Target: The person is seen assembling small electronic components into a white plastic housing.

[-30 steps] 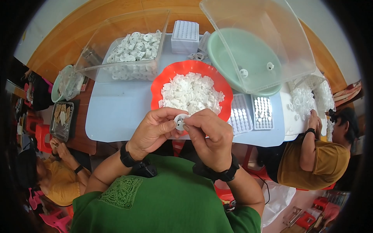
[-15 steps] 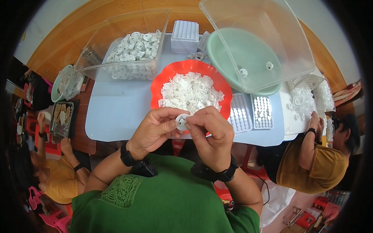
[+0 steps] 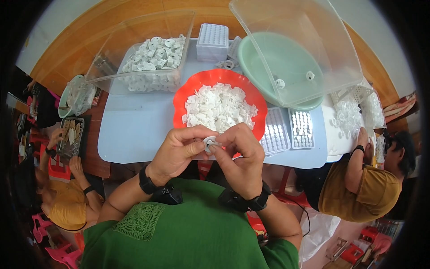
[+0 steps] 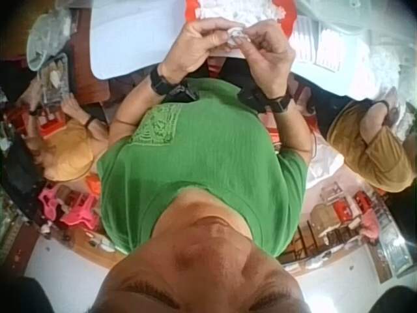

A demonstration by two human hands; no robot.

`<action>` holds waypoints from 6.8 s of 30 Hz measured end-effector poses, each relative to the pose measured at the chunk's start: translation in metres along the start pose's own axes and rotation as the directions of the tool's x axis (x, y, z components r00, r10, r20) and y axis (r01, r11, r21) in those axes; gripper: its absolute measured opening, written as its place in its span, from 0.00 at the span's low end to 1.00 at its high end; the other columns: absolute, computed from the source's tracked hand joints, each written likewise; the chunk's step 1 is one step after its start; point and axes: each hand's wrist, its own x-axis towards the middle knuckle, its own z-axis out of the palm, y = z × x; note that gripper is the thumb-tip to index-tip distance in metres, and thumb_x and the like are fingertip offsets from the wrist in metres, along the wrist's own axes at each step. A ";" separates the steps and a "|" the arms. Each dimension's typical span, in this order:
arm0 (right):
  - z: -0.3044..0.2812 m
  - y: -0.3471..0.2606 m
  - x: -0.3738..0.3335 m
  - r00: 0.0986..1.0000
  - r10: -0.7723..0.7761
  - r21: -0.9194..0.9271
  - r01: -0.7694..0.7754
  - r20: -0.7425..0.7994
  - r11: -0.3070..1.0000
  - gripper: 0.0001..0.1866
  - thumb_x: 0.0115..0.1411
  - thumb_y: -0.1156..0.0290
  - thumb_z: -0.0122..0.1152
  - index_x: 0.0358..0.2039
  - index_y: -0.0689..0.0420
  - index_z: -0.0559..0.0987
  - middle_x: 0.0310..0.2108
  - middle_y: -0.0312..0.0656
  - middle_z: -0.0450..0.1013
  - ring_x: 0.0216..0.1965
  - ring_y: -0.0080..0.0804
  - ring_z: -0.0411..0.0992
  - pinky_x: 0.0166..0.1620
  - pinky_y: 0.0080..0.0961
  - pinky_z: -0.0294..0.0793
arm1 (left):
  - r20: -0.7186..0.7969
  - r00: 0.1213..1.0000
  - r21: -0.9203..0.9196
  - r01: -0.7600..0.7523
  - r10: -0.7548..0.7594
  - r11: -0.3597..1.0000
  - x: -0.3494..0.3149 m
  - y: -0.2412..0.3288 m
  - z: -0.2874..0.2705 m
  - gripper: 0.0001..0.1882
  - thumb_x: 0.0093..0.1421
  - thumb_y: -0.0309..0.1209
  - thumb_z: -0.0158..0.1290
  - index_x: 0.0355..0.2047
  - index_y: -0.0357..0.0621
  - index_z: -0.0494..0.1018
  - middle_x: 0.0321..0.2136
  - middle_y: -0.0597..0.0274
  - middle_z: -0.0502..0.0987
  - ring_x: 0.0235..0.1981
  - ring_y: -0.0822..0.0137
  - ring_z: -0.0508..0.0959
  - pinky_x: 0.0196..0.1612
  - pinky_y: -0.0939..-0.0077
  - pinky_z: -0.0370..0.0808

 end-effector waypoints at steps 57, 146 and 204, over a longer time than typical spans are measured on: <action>0.007 0.012 -0.004 0.937 0.348 0.485 -0.316 0.027 0.815 0.05 0.57 0.82 0.57 0.35 0.67 0.74 0.27 0.42 0.75 0.23 0.21 0.73 0.27 0.17 0.74 | -0.032 0.999 0.050 0.041 -0.039 0.998 -0.004 0.012 -0.001 0.17 0.66 0.23 0.42 0.54 0.32 0.67 0.39 0.55 0.76 0.37 0.70 0.78 0.41 0.76 0.78; -0.014 0.004 0.004 0.835 0.198 0.499 -0.479 0.513 0.722 0.14 0.61 0.72 0.59 0.45 0.65 0.75 0.31 0.38 0.75 0.29 0.21 0.73 0.31 0.17 0.74 | 0.152 0.908 0.438 -0.416 0.390 0.797 -0.023 0.017 -0.001 0.25 0.56 0.26 0.58 0.55 0.38 0.67 0.45 0.57 0.68 0.41 0.68 0.72 0.42 0.78 0.72; -0.031 0.001 -0.021 0.955 0.244 0.213 -0.277 0.171 0.937 0.04 0.59 0.75 0.58 0.32 0.63 0.76 0.24 0.33 0.72 0.25 0.15 0.68 0.28 0.15 0.67 | 0.164 0.986 -0.059 0.053 -0.042 0.997 -0.001 -0.009 -0.005 0.19 0.60 0.32 0.55 0.47 0.31 0.70 0.36 0.53 0.77 0.32 0.66 0.79 0.31 0.79 0.77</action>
